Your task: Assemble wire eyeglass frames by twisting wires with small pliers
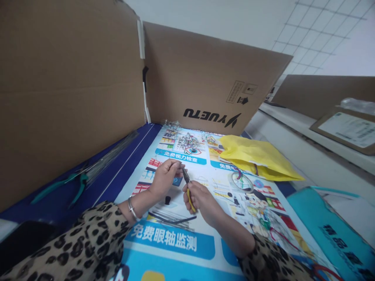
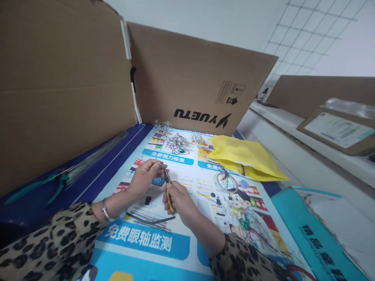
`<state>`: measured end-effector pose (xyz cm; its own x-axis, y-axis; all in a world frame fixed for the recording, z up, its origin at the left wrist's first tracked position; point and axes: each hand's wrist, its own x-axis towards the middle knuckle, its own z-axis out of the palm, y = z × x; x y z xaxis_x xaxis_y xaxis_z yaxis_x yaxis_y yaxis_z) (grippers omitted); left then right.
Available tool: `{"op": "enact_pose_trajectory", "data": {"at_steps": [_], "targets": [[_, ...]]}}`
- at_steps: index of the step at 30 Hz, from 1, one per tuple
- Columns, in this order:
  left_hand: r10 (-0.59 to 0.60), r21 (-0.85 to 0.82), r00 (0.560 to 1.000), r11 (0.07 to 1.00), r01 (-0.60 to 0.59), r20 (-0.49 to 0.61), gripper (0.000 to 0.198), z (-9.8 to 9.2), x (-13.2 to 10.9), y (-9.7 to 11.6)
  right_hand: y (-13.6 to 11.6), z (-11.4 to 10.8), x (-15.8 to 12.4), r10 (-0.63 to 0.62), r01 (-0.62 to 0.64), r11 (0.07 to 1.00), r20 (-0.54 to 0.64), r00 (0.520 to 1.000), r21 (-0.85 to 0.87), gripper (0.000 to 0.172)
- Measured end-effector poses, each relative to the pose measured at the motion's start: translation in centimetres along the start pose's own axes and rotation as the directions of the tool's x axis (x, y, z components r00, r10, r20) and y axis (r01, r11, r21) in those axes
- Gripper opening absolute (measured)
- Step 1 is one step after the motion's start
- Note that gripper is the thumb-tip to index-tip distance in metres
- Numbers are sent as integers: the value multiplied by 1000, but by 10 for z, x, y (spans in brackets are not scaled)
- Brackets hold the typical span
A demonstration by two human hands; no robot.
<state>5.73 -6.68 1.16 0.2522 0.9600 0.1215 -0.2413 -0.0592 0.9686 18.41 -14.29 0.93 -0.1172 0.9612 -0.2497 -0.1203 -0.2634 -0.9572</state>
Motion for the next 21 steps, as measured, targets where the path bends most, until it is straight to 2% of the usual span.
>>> {"op": "enact_pose_trajectory", "data": {"at_steps": [6, 13, 21], "targets": [[14, 13, 1000, 1000, -13, -23, 21, 2, 0, 0, -1, 2, -2, -2, 1, 1000, 13, 1000, 19, 32], [80, 73, 997, 994, -81, 15, 25, 0, -1, -3, -2, 5, 0, -23, 23, 1000, 8, 1000, 19, 32], [75, 87, 997, 993, -76, 14, 23, 0, 0, -5, 2, 4, 1, -54, 54, 998, -16, 998, -21, 32]]}}
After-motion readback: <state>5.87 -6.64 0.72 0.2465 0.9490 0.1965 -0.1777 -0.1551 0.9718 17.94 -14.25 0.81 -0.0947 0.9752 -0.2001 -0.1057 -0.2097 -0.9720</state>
